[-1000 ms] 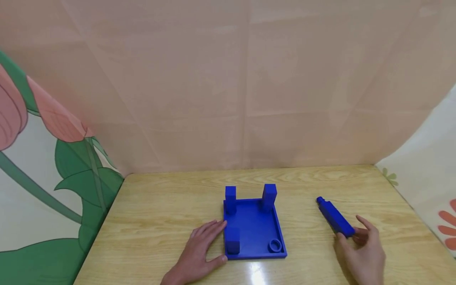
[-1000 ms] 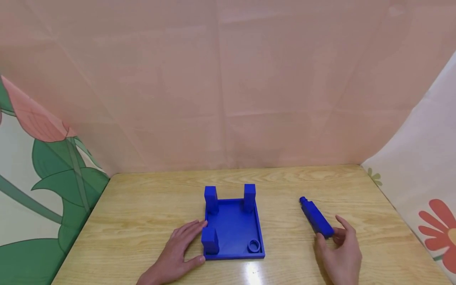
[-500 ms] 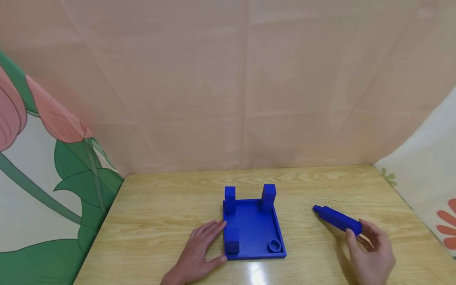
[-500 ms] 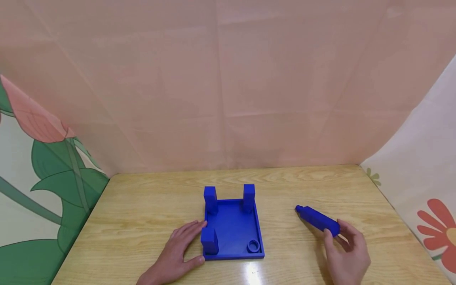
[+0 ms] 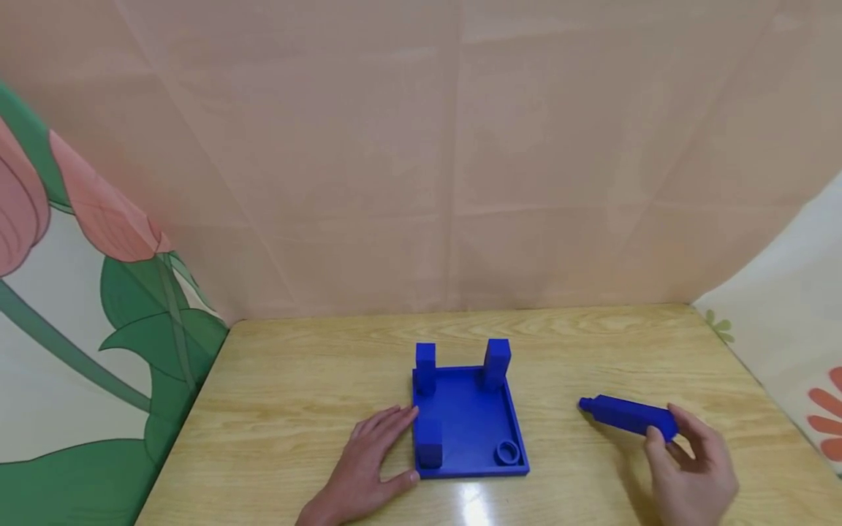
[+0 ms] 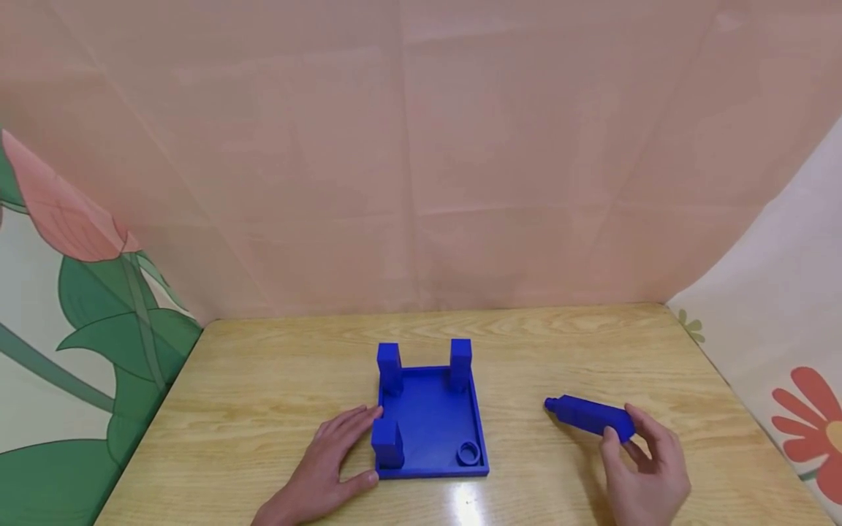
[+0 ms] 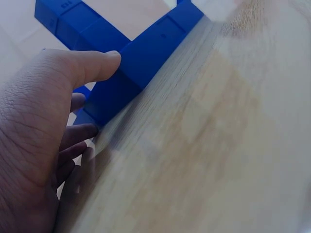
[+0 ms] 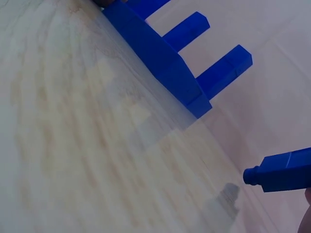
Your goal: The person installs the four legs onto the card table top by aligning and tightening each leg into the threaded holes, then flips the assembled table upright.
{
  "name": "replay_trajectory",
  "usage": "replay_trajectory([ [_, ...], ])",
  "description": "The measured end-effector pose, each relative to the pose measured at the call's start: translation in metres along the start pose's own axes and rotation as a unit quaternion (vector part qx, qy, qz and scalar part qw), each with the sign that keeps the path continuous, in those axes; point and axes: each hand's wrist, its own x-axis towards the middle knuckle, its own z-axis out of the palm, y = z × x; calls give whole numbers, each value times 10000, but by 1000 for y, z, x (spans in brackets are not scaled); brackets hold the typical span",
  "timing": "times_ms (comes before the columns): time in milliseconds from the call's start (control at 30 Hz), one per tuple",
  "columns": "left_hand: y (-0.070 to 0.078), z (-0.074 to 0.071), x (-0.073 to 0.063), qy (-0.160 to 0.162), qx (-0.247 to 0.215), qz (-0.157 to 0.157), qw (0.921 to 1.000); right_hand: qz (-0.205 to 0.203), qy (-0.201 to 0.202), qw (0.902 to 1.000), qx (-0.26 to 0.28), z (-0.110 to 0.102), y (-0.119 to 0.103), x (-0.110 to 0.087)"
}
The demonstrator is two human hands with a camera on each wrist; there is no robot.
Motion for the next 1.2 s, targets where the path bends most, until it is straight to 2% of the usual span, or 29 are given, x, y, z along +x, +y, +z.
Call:
replay_trajectory([
  [100, 1, -1, 0, -15, -53, -25, 10000, -162, -70, 9978, 633, 1, -3, -1],
  [233, 1, -1, 0, -28, -80, -52, 10000, -548, -402, 9851, 1580, 6, -10, -3],
  [367, 1, -1, 1, -24, -51, -39, 10000, -986, -773, 9637, 2359, 16, -26, -4],
  [533, 0, -1, 0, -1, -53, -15, 10000, -1478, -1270, 9305, 3102, 34, -46, -8],
  [800, -1, 0, -1, -60, -218, -87, 9997, -2116, -1914, 8936, 3466, 64, -70, -17],
  [1000, 0, 0, -1, -19, -69, -33, 10000, -2388, -2229, 8809, 3426, 84, -88, -25],
  [1200, 1, -2, 0, -89, -87, -65, 9999, -2552, -2504, 8658, 3500, 97, -96, -31],
])
